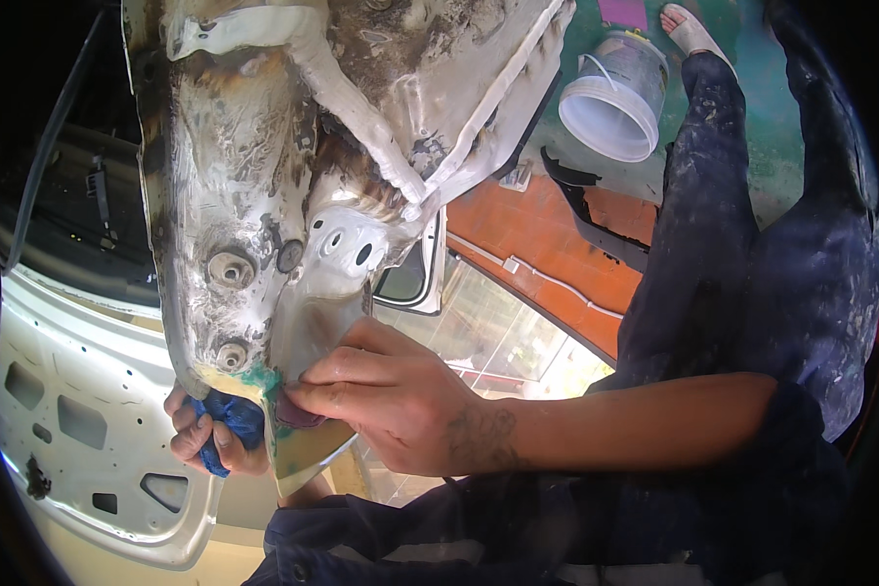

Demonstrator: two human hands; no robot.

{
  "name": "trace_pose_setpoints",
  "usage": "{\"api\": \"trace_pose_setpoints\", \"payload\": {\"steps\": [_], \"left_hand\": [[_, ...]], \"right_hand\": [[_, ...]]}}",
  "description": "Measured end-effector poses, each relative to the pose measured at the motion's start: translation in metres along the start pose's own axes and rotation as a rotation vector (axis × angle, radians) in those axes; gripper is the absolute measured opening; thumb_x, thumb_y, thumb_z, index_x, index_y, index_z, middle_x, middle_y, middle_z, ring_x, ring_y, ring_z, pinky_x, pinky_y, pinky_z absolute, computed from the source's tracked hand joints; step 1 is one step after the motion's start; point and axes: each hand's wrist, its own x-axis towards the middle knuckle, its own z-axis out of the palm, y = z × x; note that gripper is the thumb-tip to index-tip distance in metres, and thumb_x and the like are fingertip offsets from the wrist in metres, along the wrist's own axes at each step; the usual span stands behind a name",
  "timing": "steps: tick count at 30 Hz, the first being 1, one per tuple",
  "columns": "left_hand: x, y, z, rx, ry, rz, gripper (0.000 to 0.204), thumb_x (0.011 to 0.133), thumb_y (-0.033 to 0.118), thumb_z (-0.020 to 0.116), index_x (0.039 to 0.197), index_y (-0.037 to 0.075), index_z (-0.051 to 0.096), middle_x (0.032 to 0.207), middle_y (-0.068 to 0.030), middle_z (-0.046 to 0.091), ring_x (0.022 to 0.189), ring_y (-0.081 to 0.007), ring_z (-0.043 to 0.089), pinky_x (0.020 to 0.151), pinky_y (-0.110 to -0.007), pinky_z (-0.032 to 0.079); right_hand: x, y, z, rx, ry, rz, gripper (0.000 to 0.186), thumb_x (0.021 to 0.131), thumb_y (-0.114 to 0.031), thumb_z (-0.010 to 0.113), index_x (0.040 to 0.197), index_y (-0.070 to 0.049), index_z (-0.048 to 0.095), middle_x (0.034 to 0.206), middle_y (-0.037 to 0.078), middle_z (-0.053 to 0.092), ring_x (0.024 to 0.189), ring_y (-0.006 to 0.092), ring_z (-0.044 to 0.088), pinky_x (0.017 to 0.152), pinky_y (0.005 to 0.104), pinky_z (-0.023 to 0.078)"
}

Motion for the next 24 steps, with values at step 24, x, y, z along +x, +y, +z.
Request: {"api": "trace_pose_setpoints", "payload": {"steps": [24], "left_hand": [[0.003,0.009,-0.007,0.032,-0.06,-0.05,0.017,0.083,0.024,0.065,0.094,0.015,0.056,0.088,-0.004,0.046,0.099,-0.0328,0.052,0.087,-0.058,0.049]], "right_hand": [[0.004,0.001,-0.005,0.087,0.035,-0.096,0.037,0.076,0.011,0.076,0.113,0.006,0.078,0.107,0.013,0.073,0.093,0.0314,0.066,0.079,0.0398,0.056]]}}
